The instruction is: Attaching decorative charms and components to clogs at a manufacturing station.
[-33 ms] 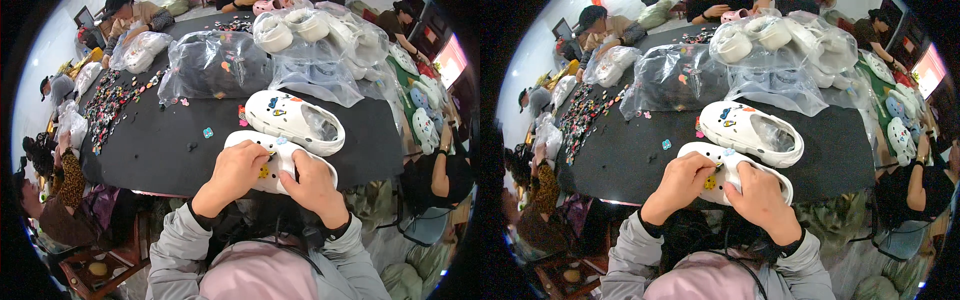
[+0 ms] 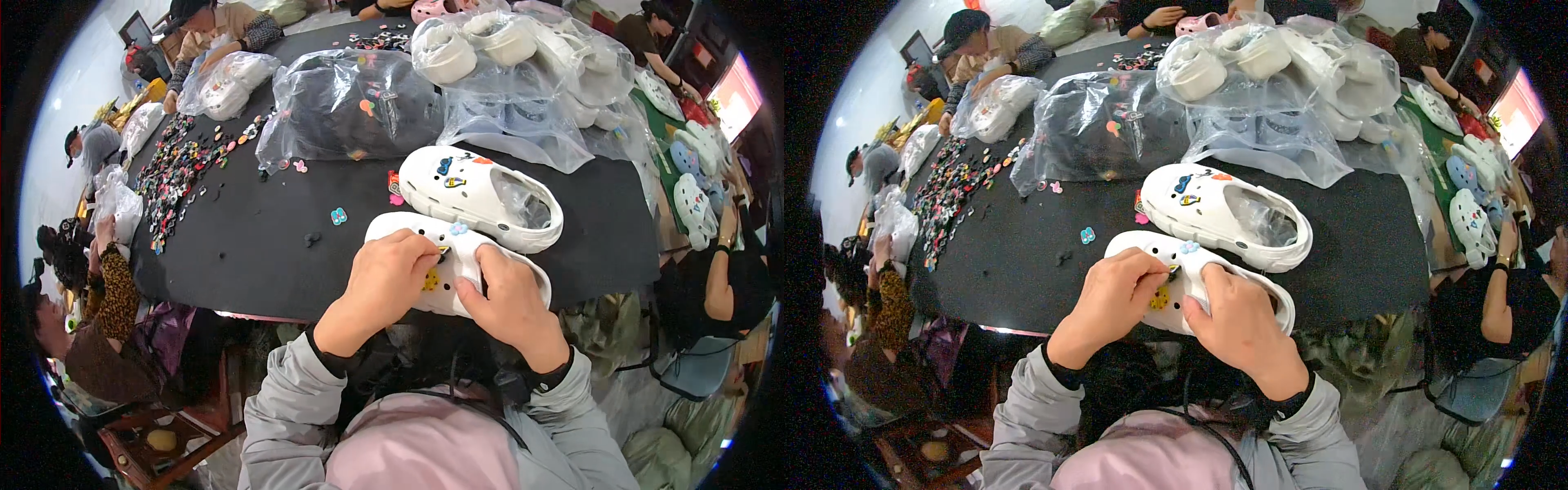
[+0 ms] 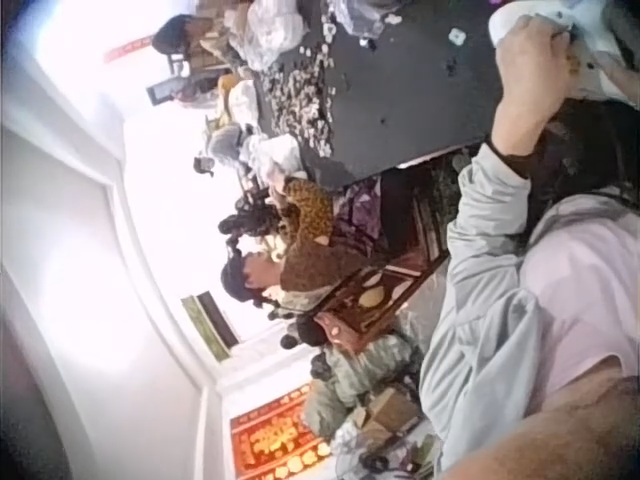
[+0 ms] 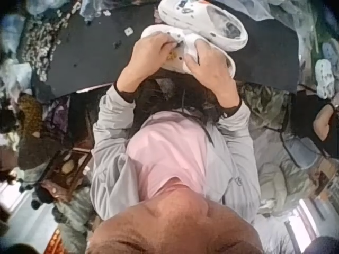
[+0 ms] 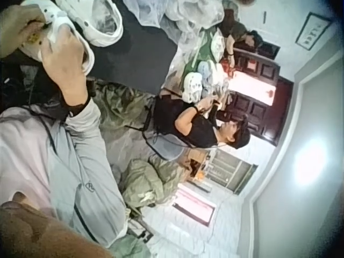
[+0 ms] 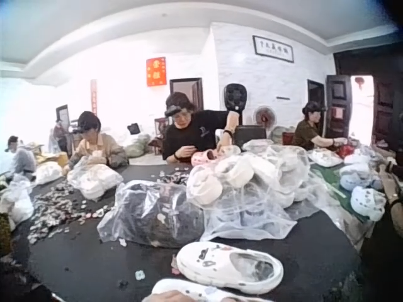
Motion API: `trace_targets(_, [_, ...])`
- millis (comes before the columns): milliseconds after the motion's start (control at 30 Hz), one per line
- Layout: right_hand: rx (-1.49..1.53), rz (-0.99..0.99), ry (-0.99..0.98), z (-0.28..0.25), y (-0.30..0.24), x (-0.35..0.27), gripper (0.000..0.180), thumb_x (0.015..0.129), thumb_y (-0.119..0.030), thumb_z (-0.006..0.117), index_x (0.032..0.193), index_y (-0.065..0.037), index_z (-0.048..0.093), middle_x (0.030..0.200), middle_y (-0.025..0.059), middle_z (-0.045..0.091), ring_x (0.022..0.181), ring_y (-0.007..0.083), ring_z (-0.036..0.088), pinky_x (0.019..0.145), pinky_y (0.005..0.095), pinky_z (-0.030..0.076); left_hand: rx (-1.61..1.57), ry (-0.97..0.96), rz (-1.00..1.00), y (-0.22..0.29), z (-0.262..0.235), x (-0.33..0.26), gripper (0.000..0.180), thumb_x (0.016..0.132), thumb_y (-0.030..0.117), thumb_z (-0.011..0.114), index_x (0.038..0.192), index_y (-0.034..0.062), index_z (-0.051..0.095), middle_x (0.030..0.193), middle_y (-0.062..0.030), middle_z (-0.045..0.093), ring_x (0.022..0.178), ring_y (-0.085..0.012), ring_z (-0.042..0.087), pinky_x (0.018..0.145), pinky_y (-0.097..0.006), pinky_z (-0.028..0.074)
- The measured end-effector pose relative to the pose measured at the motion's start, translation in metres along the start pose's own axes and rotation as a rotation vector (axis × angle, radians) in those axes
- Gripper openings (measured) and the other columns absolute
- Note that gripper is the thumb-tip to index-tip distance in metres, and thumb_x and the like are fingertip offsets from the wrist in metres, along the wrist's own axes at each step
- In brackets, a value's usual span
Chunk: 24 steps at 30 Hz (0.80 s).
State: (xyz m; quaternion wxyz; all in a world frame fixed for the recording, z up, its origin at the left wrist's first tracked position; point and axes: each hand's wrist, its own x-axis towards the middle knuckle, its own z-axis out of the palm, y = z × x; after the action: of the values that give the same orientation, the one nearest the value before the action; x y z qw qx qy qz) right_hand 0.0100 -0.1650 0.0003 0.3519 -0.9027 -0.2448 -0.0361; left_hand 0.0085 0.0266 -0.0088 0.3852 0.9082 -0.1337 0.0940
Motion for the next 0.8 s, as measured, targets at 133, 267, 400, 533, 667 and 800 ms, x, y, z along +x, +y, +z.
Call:
trace_targets(133, [0.121,-0.127,0.051,0.009,0.01,-0.002,0.021,0.08,-0.008,0.063,0.092,0.002,0.049,0.075,0.0232,0.059,0.069,0.0419,0.061,0.06,0.0479,0.047,0.216,0.097,0.143,0.003,0.01,-0.007,0.004,0.08,0.009,0.066,0.083,0.0078,0.068,0.081,-0.006,0.065,0.074,-0.026,0.063,0.066,-0.039,0.045])
trace_targets(267, [0.195,-0.193,0.075,0.01,0.011,-0.003,0.019,0.078,-0.001,0.062,0.091,0.002,0.048,0.072,0.0229,0.058,0.066,0.042,0.059,0.057,0.0471,0.046,0.356,0.227,0.26,0.006,0.018,-0.012,0.009,0.078,0.007,0.067,0.086,0.0107,0.066,0.081,-0.0001,0.063,0.075,-0.0198,0.061,0.067,-0.035,0.039])
trace_targets(400, [0.199,-0.229,0.07,0.011,0.014,-0.005,0.02,0.078,-0.001,0.062,0.093,0.003,0.049,0.072,0.0226,0.058,0.063,0.0412,0.059,0.055,0.0464,0.045,0.396,0.251,0.268,0.004,0.025,-0.018,0.011,0.078,0.006,0.067,0.087,0.0111,0.066,0.082,0.0012,0.063,0.076,-0.0191,0.061,0.067,-0.035,0.039])
trace_targets(533, [0.246,-0.213,0.086,0.011,0.013,-0.01,0.02,0.08,-0.002,0.062,0.095,0.004,0.051,0.07,0.022,0.057,0.061,0.0399,0.059,0.054,0.0462,0.044,0.207,0.176,0.256,0.003,0.013,-0.02,0.015,0.079,0.005,0.065,0.093,0.0114,0.068,0.088,-0.0007,0.063,0.082,-0.0201,0.061,0.071,-0.036,0.039])
trace_targets(667, [0.262,-0.207,0.085,0.01,0.013,-0.012,0.016,0.081,-0.004,0.062,0.091,0.003,0.052,0.067,0.0208,0.056,0.061,0.0393,0.059,0.054,0.0457,0.044,0.243,-0.035,0.251,0.006,-0.004,-0.024,0.027,0.078,0.004,0.064,0.104,0.012,0.07,0.099,-0.002,0.061,0.093,-0.021,0.058,0.074,-0.038,0.038])
trace_targets(800, [0.285,-0.219,0.085,0.014,0.014,-0.009,0.013,0.081,-0.003,0.062,0.086,0.001,0.051,0.065,0.0195,0.055,0.057,0.0387,0.057,0.052,0.0457,0.043,0.448,-0.123,0.3,0.006,-0.009,-0.029,0.035,0.075,0.005,0.06,0.107,0.0134,0.069,0.105,0.0011,0.057,0.095,-0.0198,0.055,0.076,-0.038,0.036])
